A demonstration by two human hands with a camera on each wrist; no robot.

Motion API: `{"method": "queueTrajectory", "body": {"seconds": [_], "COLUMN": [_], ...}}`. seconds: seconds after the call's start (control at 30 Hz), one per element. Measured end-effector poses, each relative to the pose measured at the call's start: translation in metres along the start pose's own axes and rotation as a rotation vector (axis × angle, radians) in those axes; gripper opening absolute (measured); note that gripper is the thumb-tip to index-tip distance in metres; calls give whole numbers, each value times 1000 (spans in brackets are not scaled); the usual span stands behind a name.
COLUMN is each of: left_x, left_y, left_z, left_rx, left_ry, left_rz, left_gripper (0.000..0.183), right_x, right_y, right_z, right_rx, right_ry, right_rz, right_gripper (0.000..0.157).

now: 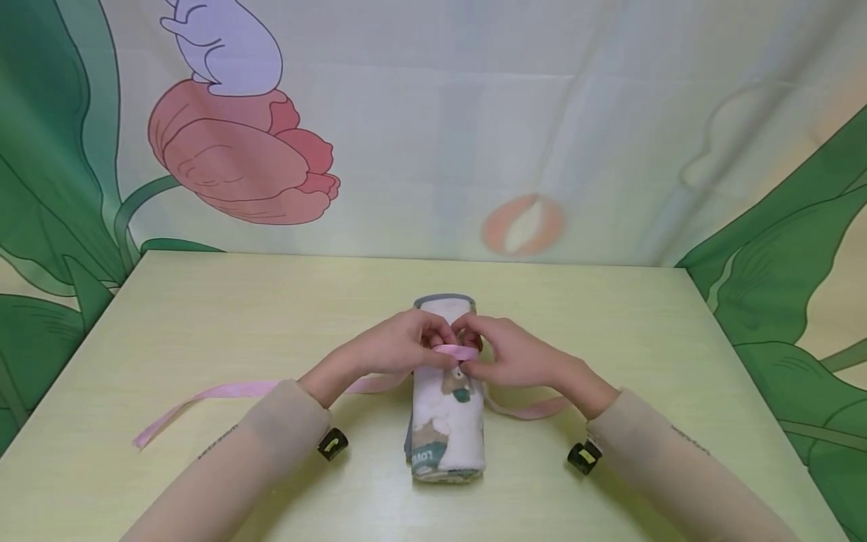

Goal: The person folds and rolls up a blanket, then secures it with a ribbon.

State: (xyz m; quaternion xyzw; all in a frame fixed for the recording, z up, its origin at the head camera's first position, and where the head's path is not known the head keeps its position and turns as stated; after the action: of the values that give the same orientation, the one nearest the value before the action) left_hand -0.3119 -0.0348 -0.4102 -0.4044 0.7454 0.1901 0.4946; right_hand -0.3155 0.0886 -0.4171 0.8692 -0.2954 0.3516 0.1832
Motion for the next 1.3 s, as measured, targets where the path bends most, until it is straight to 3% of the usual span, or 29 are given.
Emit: {"method": "queueTrajectory", "body": {"seconds": [0.2, 0.37, 0.53, 1.0, 1.23, 1.3], "left_x": [1, 7, 10, 16, 19, 19], "left_y": [-5, -10, -14, -17, -19, -20], "left_z": [-3, -7, -9, -11, -11, -10], "left_rx": [-11, -27, -13, -19, -43, -64], "left_ry": [76, 156, 172, 167, 181, 209], "left_rz": [18, 35, 61, 59, 32, 53], "left_gripper": [21, 23, 24, 12, 8, 10], "right_x": [-10, -19, -18, -15, -6, -3], "right_y": [-1, 4, 9, 7, 8, 9], "right_z": [-1, -3, -3, 3, 7, 9], "right_rx": [76, 90, 119, 212, 217, 224], "right_ry": [124, 214, 179, 214, 93, 35], "right_rz": [36, 110, 113, 105, 38, 15], "right_gripper": [19, 24, 11, 12, 12, 10]}}
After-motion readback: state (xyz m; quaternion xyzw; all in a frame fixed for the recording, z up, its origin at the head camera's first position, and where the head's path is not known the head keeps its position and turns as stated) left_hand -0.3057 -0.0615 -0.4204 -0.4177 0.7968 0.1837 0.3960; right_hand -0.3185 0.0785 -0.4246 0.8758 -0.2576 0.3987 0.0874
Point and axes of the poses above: each hand's wrist, its own y-axis towards the middle knuckle, its own z-axis out of the palm, x = y × z, the point moved 8 cm from there along y, towards the middle knuckle, and after that the axes turned 4 degrees about -x, right-handed, at the moved point
